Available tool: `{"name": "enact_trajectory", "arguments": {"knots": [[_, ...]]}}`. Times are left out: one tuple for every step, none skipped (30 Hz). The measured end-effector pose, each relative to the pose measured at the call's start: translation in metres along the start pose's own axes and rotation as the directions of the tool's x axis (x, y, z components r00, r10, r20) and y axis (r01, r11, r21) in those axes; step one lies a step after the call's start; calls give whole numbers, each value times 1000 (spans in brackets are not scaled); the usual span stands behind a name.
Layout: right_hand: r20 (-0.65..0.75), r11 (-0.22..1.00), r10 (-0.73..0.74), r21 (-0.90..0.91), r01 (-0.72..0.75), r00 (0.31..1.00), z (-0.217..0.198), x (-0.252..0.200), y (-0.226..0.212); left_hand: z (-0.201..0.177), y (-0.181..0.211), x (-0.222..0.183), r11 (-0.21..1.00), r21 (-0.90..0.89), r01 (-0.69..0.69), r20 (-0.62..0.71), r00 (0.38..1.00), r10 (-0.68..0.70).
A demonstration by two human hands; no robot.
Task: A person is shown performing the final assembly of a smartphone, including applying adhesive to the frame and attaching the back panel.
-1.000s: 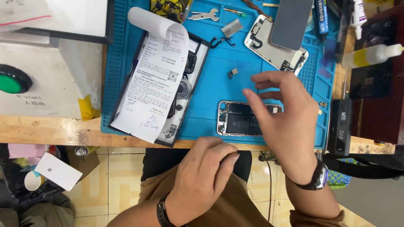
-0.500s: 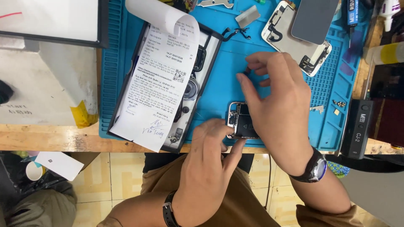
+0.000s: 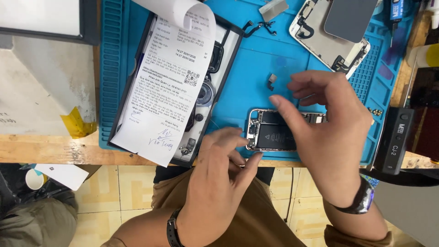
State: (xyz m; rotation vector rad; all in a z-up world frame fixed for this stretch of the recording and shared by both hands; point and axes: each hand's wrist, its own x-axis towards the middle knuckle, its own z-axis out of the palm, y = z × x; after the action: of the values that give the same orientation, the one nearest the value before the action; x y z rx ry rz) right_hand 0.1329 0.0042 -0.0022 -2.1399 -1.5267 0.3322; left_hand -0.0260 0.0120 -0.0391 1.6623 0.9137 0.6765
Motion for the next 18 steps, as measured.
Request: {"name": "enact_trajectory", "arguments": {"knots": [[-2, 999, -34, -38, 34, 999, 3, 0, 0, 0, 0, 0, 1000, 12, 7, 10, 1000, -7], [-4, 995, -69, -77, 68, 998, 6, 1, 1, 1, 1, 1, 1000, 23, 12, 20, 1000, -13], [-8, 995, -69, -76, 68, 998, 9, 2, 1, 1, 1, 1, 1000, 24, 8, 21, 1000, -9], [-16, 992, -78, -102, 76, 997, 13, 4, 1, 0, 0, 1, 1000, 19, 12, 23, 1000, -13], [-24, 988, -88, -127, 84, 996, 17, 5, 1, 0, 0, 1, 1000, 14, 16, 25, 1000, -16], [-22, 989, -86, -126, 82, 996, 16, 6, 0, 0, -1, 1, 1000, 14, 18, 27, 999, -19], [-19, 989, -107, -107, 105, 994, 17, 7, 0, -1, -1, 1, 1000, 19, 12, 30, 999, -12], [-14, 988, -129, -89, 127, 992, 17, 8, -1, -1, -1, 1, 1000, 23, 6, 32, 999, -7], [-11, 988, -127, -89, 125, 992, 16, 8, -1, -1, -1, 1, 1000, 21, 9, 33, 999, -10], [-14, 989, -130, -78, 129, 991, 16, 9, 0, -1, -1, 1, 1000, 24, 1, 26, 1000, -2], [-16, 989, -134, -68, 132, 991, 16, 9, 0, -2, -1, 2, 1000, 27, -7, 19, 1000, 7], [-13, 989, -132, -68, 131, 991, 15, 9, 0, -2, -1, 2, 1000, 25, -4, 20, 1000, 3], [-8, 991, -122, -59, 122, 992, 14, 10, 0, -2, -1, 2, 1000, 25, -11, 21, 1000, 11], [-5, 993, -113, -47, 112, 994, 13, 10, 0, -3, -1, 3, 999, 27, -18, 22, 1000, 18], [-2, 993, -111, -46, 111, 994, 13, 9, 2, -3, -1, 2, 1000, 28, -15, 23, 1000, 15], [-10, 990, -133, -54, 132, 991, 13, 9, 4, -3, -1, 2, 1000, 26, -8, 22, 1000, 8], [-18, 986, -155, -62, 153, 988, 12, 9, 5, -4, -1, 3, 1000, 25, -1, 21, 1000, 0], [-16, 986, -154, -62, 153, 988, 9, 9, 4, -4, 0, 2, 1000, 24, 1, 21, 1000, -1]]}}
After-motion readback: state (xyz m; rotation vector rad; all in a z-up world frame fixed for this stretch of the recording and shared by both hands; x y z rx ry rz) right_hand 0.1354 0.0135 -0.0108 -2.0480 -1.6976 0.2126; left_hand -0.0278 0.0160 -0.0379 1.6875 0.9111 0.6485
